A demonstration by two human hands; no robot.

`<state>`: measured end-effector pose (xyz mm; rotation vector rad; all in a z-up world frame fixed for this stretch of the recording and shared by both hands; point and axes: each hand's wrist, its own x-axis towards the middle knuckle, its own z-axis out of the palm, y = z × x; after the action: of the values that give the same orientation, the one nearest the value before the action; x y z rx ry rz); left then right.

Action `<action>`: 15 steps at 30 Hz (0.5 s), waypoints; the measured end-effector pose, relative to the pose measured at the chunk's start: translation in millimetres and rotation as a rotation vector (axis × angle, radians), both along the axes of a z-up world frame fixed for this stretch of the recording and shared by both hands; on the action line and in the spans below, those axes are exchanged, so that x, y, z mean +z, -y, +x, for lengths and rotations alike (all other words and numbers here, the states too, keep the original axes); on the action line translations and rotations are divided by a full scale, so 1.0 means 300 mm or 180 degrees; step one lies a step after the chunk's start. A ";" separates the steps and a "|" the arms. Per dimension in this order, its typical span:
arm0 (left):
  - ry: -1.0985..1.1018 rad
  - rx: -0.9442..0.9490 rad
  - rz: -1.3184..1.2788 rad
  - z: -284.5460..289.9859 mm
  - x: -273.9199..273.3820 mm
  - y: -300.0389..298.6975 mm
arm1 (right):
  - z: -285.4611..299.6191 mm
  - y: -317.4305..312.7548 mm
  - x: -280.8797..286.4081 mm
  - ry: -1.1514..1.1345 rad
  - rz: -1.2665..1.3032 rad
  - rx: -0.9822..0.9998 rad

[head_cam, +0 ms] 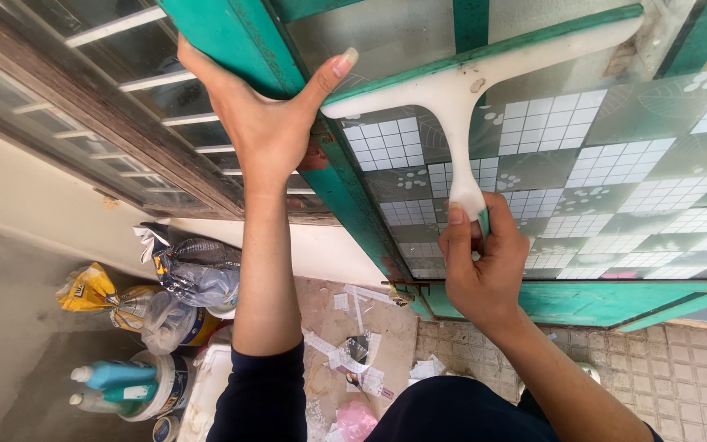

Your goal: Applying a decorative frosted film to a glass door using a squeegee and water spray.

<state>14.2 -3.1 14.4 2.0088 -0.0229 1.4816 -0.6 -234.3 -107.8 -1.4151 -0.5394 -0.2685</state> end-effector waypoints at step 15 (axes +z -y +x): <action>-0.0049 0.0264 -0.0036 0.000 0.003 0.008 | 0.001 0.006 -0.118 -0.0256 -0.0131 -0.0167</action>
<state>14.2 -5.6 15.3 2.0340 0.0759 1.5138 -0.4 -236.1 -143.3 -1.4750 -0.4444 -0.2427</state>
